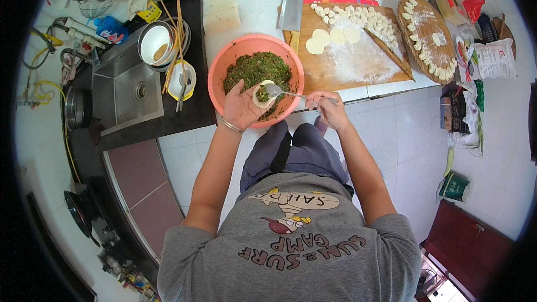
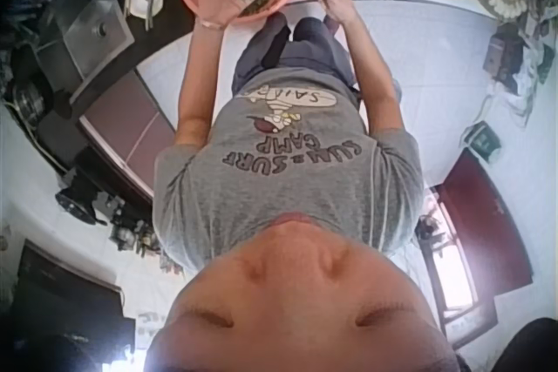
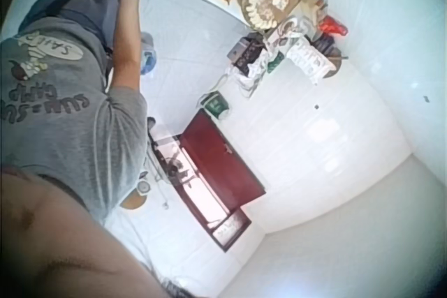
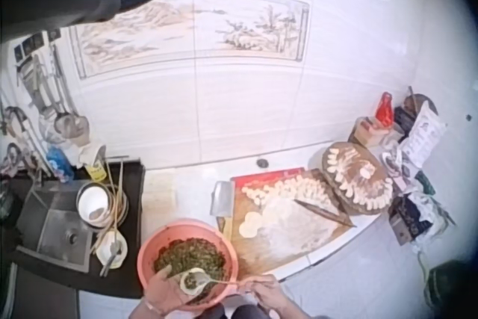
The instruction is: The person fills round dough wrappers with a green vegetable mixture using a spoon and folds them into dumplings by hand. The finished dumplings are placed in rows on a wooden board.
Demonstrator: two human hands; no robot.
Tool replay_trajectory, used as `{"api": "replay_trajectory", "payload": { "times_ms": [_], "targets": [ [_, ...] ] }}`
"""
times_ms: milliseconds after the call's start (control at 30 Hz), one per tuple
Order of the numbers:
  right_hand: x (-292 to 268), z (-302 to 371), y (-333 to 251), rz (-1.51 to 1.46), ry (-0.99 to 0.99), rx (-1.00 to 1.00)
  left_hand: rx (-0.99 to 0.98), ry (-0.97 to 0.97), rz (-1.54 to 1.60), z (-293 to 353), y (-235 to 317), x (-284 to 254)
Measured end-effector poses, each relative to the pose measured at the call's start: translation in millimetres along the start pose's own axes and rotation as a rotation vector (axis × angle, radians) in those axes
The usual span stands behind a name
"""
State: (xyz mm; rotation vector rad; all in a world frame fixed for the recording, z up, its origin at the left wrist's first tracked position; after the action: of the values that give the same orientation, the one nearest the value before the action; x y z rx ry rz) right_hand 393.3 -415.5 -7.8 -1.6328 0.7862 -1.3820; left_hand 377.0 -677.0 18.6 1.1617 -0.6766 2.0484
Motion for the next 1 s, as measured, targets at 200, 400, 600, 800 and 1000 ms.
{"api": "replay_trajectory", "payload": {
  "times_ms": [200,400,600,800,1000],
  "targets": [
    [-4,-1,6,-0.268,0.152,0.071,0.017,-0.173,0.029,-13,7,-43],
    [-8,-3,13,-0.491,0.259,0.059,0.138,-0.017,-0.159,-7,7,-34],
    [6,-6,-7,-0.243,0.090,0.063,0.162,0.009,-0.140,0,4,-26],
    [6,-6,-10,-0.122,-0.040,0.051,0.140,-0.006,-0.233,6,5,-18],
    [6,-6,-5,-0.070,-0.029,0.077,0.129,-0.081,-0.170,8,3,-14]
  ]
}}
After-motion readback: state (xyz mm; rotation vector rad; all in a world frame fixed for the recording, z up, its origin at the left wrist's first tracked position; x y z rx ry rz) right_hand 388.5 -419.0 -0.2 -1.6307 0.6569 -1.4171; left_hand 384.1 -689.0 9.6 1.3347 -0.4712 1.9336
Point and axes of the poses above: each hand's wrist, its own z-axis away from the middle knuckle, its own x-axis out of the palm, y = z × x, the point moved 1 cm from there along -z, towards the middle knuckle, and after that the axes turned 14 degrees about -x, right-handed, at the moved point
